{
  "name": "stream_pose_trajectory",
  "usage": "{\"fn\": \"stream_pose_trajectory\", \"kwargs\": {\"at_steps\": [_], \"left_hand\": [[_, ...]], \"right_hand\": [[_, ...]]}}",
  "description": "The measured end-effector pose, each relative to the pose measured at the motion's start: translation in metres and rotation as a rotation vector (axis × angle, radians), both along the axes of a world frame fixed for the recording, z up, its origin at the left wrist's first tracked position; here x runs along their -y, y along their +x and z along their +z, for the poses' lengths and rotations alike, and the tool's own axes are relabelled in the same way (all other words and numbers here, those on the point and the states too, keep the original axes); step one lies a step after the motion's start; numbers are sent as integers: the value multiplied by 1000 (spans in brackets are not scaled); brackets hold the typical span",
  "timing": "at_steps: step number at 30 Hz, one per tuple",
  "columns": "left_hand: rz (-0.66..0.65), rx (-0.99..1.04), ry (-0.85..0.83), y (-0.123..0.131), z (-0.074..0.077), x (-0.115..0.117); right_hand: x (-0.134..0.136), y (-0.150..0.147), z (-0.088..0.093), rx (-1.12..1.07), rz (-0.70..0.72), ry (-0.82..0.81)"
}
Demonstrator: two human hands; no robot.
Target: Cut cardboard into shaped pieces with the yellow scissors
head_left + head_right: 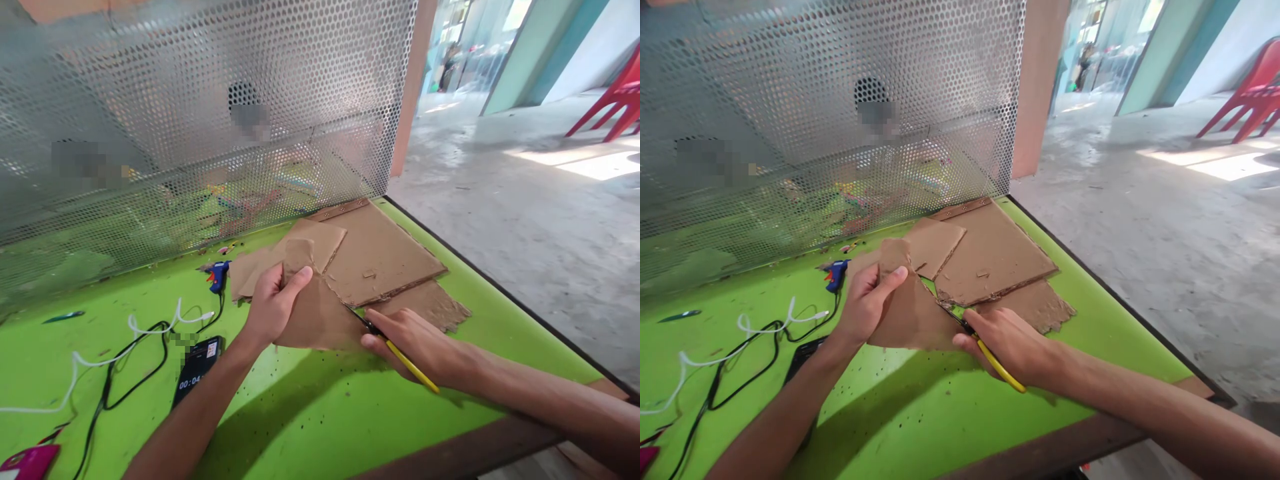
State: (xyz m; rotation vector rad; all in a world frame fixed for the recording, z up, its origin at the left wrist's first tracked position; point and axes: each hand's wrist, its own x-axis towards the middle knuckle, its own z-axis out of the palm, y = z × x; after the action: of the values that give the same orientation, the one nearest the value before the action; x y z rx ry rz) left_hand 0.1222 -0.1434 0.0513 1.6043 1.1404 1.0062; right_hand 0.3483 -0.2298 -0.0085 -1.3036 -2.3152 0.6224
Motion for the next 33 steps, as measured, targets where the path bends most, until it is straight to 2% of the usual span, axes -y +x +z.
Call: {"fn": "stream_pose_trajectory", "kwargs": {"at_steps": [5, 14, 23, 33], "left_hand": [[-15, -33, -2, 1, 0, 3], [-13, 25, -56, -5, 0, -4], [-7, 36, -23, -1, 1, -1], [-9, 40, 1, -1, 1, -1]], "right_hand": [[-2, 3, 3, 8, 32, 20], [-3, 10, 2, 32, 93, 55], [-3, 7, -2, -13, 71, 69], [3, 3, -3, -66, -22, 50]]}}
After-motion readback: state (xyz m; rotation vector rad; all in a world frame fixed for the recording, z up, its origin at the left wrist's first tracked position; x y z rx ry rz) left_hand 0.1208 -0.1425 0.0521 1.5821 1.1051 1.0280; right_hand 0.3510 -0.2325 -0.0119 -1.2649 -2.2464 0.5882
